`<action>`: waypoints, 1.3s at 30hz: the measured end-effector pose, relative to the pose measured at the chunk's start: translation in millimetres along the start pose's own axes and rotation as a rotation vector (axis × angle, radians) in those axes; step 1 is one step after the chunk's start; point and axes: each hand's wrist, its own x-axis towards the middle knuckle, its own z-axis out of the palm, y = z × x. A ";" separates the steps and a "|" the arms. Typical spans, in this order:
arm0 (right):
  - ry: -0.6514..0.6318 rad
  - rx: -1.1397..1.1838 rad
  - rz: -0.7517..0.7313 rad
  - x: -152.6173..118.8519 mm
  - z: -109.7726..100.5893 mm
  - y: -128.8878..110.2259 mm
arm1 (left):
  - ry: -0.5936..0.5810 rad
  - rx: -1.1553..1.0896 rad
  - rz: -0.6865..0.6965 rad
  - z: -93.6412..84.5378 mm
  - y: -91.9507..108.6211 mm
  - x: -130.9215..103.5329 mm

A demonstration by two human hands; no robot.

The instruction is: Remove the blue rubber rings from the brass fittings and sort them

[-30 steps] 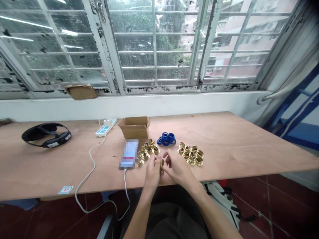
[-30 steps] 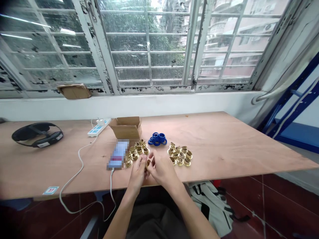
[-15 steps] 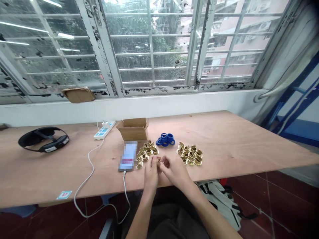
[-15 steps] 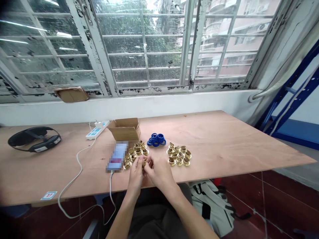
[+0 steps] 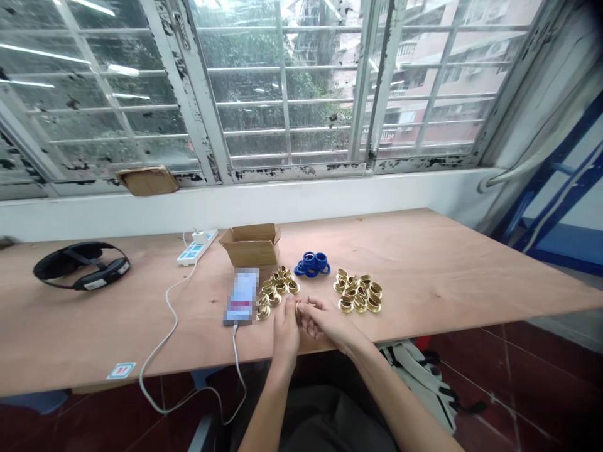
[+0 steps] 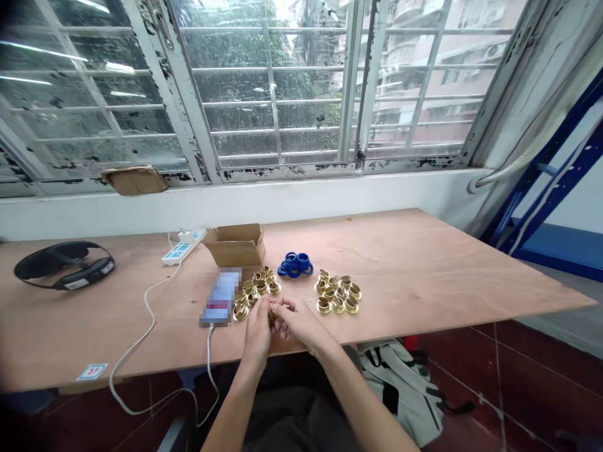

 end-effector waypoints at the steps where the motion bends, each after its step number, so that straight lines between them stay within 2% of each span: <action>1: -0.017 0.019 -0.001 0.1 -1.5 -0.3 | 0.000 -0.007 -0.010 0.3 0.1 0.0; 5: -0.060 0.042 -0.029 0.0 -2.4 -2.2 | -0.006 -0.055 -0.064 1.6 1.6 -0.2; 9: -0.082 0.004 -0.095 -1.8 5.5 -4.2 | 0.047 -0.124 -0.081 0.0 3.9 1.3; 12: -0.061 -0.115 -0.170 -5.2 6.2 -8.5 | 0.112 -0.220 -0.083 -2.2 6.6 3.2; 15: -0.048 -0.371 -0.236 -9.6 -4.2 -13.9 | 0.142 -0.333 -0.080 -2.8 9.8 3.9; 18: 0.075 -0.744 -0.271 -11.5 -18.9 -15.1 | 0.130 -0.337 -0.047 -1.8 11.3 3.1; 20: 0.183 -0.933 -0.239 -10.7 -26.1 -13.0 | 0.122 -0.302 -0.021 -1.4 10.6 2.5; 24: 0.314 -1.118 -0.191 -8.6 -30.8 -8.2 | 0.119 -0.214 -0.005 -3.5 6.3 3.1; 27: 0.367 -1.182 -0.150 -9.7 -30.3 -7.7 | 0.112 -0.157 0.009 -6.3 2.9 4.5; 32: 0.411 -1.201 -0.137 -13.0 -30.9 -14.3 | 0.028 -0.119 0.001 -8.8 1.4 5.9; 39: 0.248 -0.958 -0.344 -19.0 -25.9 -26.5 | -0.068 0.051 0.104 -2.7 0.7 0.5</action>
